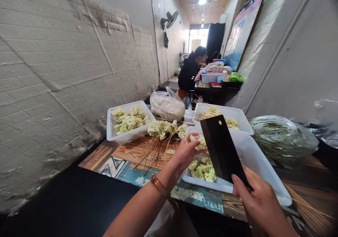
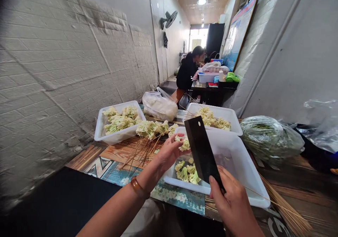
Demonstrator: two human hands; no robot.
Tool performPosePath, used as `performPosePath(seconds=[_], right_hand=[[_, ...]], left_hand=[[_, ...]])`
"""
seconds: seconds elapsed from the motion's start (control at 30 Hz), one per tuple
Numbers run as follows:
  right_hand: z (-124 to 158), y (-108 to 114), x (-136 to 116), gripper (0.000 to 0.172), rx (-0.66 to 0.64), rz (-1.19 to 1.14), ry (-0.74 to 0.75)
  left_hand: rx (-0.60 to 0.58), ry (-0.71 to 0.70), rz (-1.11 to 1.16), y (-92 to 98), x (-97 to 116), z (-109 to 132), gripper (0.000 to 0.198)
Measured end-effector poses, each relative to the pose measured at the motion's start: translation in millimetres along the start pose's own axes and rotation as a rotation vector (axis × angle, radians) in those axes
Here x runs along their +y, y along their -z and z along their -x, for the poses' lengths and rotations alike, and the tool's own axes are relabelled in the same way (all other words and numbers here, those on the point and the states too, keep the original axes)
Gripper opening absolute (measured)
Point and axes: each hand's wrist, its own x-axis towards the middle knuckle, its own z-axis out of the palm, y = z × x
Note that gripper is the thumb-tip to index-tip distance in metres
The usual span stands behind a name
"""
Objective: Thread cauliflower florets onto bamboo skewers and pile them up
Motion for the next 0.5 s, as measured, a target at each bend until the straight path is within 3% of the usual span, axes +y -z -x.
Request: performPosePath(seconds=[0.1,0.5], right_hand=[[2,1,5,0.041,-0.104,-0.039,-0.033],[5,-1,23,0.038,-0.032,-0.111,-0.242]], left_hand=[[-0.046,0.059,0.007,0.5,2,-1,0.042],[-0.192,0.113,-0.022,2.7,9,-4,0.040]])
